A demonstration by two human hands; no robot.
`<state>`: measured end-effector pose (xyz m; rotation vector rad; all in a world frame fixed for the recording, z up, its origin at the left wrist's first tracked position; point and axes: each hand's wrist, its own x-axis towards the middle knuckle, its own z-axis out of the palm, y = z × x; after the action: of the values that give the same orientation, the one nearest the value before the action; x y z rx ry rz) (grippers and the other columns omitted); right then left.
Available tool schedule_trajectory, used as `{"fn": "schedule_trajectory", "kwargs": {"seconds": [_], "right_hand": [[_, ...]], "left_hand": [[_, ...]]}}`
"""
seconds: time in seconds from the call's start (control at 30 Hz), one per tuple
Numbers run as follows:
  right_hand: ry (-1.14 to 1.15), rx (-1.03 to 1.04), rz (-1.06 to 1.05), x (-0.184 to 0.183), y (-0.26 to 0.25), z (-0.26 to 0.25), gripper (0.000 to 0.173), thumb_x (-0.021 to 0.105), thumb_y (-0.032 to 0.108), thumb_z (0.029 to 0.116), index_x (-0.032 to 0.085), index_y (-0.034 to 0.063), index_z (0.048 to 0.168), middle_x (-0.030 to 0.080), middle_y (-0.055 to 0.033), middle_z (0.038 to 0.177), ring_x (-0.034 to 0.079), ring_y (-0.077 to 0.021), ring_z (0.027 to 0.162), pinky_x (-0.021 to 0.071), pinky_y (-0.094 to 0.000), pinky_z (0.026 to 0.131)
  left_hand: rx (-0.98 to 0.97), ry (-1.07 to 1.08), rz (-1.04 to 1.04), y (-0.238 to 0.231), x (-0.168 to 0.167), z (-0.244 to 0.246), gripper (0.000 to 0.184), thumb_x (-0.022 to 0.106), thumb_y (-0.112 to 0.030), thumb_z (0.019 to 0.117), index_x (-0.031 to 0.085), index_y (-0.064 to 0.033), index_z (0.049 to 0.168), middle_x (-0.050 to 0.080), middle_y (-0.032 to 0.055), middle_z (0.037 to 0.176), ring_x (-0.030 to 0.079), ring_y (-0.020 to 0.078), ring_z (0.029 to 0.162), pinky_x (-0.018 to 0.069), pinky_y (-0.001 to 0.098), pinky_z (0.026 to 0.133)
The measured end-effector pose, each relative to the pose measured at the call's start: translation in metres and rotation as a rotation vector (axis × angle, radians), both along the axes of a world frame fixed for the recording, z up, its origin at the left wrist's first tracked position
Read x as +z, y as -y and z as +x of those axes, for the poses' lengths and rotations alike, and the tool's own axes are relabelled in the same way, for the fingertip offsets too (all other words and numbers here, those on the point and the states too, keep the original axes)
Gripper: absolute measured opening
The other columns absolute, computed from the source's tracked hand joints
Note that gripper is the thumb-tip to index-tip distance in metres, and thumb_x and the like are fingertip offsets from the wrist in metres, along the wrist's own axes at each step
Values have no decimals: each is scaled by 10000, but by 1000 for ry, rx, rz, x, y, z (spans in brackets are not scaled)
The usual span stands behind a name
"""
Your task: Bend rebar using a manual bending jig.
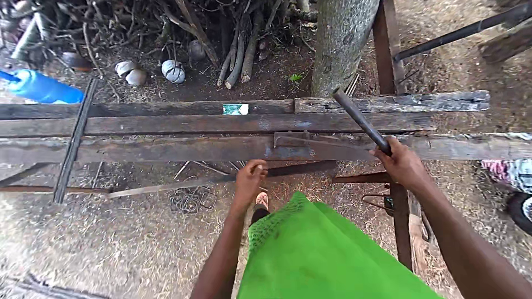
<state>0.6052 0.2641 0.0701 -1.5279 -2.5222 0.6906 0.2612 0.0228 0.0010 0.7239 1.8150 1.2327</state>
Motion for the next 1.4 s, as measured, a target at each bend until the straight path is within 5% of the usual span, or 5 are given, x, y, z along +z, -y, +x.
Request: {"fn": "schedule_trajectory", "kwargs": {"seconds": [0.4, 0.67, 0.9, 1.17, 1.4], "right_hand": [[-64, 213, 94, -29, -35, -21, 281, 643, 293, 1029, 598, 33, 1125, 642, -212, 813, 663, -446, 806, 508, -653, 743], [37, 230, 43, -33, -47, -21, 284, 642, 276, 1028, 593, 34, 1169, 671, -218, 879, 681, -444, 836, 522, -646, 770], [-13, 279, 127, -48, -48, 1, 330, 654, 198, 1014, 603, 5, 1277, 651, -230, 1251, 562, -440, 1269, 411, -639, 1071], [77, 26, 199, 44, -64, 89, 311, 501, 244, 1083, 506, 2, 1279, 629, -293, 993, 656, -533, 796, 493, -705, 616], [282, -167, 247, 54, -92, 198, 277, 589, 315, 1031, 653, 80, 1164, 667, -303, 842, 656, -568, 776, 456, -719, 595]], "left_hand": [[204, -317, -54, -47, -4, 18, 393, 437, -275, 1113, 545, -87, 1441, 657, 183, 1296, 716, 292, 1016, 589, 511, 894], [155, -532, -92, -89, -13, 16, 233, 582, -76, 1020, 710, -28, 1209, 696, 167, 1216, 676, 273, 1124, 536, 474, 1009], [3, -677, -206, -98, -11, 12, 321, 558, -11, 997, 682, -27, 1293, 668, 212, 1265, 660, 345, 1158, 515, 518, 1030], [-65, -806, -253, -102, -13, 13, 285, 605, -75, 1004, 676, 12, 1266, 681, 219, 1253, 673, 358, 1150, 516, 551, 1035], [-66, -833, -267, -97, -14, 16, 304, 609, -106, 1005, 679, -17, 1287, 680, 232, 1247, 675, 380, 1130, 516, 596, 994]]}}
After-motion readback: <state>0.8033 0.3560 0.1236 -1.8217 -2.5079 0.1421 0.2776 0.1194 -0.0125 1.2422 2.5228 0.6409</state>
